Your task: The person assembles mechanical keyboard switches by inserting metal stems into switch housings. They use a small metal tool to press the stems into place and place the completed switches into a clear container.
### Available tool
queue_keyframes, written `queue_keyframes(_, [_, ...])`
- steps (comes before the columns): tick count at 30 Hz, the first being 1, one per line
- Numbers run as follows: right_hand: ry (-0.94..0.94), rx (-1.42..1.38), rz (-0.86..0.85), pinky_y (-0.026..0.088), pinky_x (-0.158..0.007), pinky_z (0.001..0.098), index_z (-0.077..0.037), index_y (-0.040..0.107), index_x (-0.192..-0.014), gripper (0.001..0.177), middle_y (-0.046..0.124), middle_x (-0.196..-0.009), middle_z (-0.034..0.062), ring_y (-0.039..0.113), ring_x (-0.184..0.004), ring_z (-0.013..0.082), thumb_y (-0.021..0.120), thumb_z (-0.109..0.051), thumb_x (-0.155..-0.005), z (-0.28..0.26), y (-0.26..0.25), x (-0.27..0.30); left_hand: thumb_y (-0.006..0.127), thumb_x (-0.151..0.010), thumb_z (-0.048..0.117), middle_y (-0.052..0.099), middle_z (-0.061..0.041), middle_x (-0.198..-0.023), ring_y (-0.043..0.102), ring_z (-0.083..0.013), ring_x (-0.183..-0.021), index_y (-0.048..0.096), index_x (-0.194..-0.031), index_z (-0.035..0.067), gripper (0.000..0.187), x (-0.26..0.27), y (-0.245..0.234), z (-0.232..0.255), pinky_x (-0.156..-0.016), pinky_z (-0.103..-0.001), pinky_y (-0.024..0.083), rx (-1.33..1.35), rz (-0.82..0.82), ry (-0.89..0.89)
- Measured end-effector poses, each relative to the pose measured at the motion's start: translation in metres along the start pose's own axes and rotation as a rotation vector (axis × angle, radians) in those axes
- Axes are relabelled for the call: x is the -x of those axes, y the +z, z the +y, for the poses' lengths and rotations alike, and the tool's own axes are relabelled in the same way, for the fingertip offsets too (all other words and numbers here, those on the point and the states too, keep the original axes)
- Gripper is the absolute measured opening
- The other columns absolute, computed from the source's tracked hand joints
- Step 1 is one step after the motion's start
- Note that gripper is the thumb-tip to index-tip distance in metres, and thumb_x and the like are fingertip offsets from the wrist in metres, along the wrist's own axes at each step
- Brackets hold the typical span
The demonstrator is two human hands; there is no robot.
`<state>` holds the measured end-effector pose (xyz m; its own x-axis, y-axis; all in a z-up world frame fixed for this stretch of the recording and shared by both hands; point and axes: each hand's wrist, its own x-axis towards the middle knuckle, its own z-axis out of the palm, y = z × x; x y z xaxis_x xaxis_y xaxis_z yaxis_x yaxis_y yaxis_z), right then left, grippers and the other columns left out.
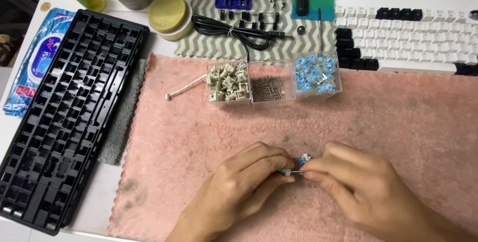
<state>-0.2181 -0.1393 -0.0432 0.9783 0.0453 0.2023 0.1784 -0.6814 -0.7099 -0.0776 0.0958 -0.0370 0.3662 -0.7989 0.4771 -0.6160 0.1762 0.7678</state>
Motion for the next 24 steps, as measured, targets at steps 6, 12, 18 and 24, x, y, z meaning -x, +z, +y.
queue_keyframes(6, [-0.009, -0.017, 0.056, 0.053, -0.067, 0.0246, -0.013, 0.085, -0.108, 0.01, 0.064, -0.078, -0.0022, 0.061, -0.07, 0.0119, 0.077, -0.014, -0.103, -0.019, 0.0, -0.007, 0.073, -0.112, 0.007, 0.079, -0.018, -0.12, 0.082, -0.0334, -0.112, 0.072, -0.121, -0.005, 0.015, 0.0, -0.001, 0.004, -0.107, -0.04, 0.069, 0.044, 0.04, -0.03])
queue_keyframes(12, [-0.29, 0.156, 0.062, 0.051, -0.079, 0.0372, -0.002, 0.078, -0.122, 0.019, 0.062, -0.089, 0.0039, 0.055, -0.075, 0.0223, 0.072, -0.007, -0.105, -0.008, 0.0, -0.006, 0.068, -0.115, 0.011, 0.077, -0.016, -0.119, 0.081, -0.031, -0.11, 0.072, -0.123, -0.003, 0.016, 0.0, -0.004, 0.005, -0.105, -0.038, 0.067, 0.108, 0.027, -0.077])
queue_keyframes(18, [-0.386, 0.289, -0.032, 0.042, -0.07, 0.0438, 0.006, 0.07, -0.121, 0.015, 0.046, -0.083, 0.0096, 0.047, -0.072, 0.028, 0.067, -0.001, -0.109, -0.019, -0.001, -0.013, 0.065, -0.117, 0.004, 0.071, -0.021, -0.121, 0.075, -0.0379, -0.109, 0.066, -0.127, -0.008, 0.015, 0.007, 0.007, -0.008, -0.102, -0.045, 0.064, -0.017, -0.057, -0.018])
queue_keyframes(24, [-0.349, 0.35, -0.087, 0.041, -0.07, 0.0421, -0.003, 0.072, -0.117, 0.011, 0.053, -0.082, 0.0058, 0.052, -0.071, 0.0247, 0.071, -0.009, -0.108, -0.016, -0.012, -0.018, 0.069, -0.115, 0.01, 0.076, -0.018, -0.122, 0.078, -0.0345, -0.113, 0.07, -0.125, -0.006, 0.019, 0.004, 0.011, -0.009, -0.108, -0.042, 0.064, 0.061, -0.01, -0.103])
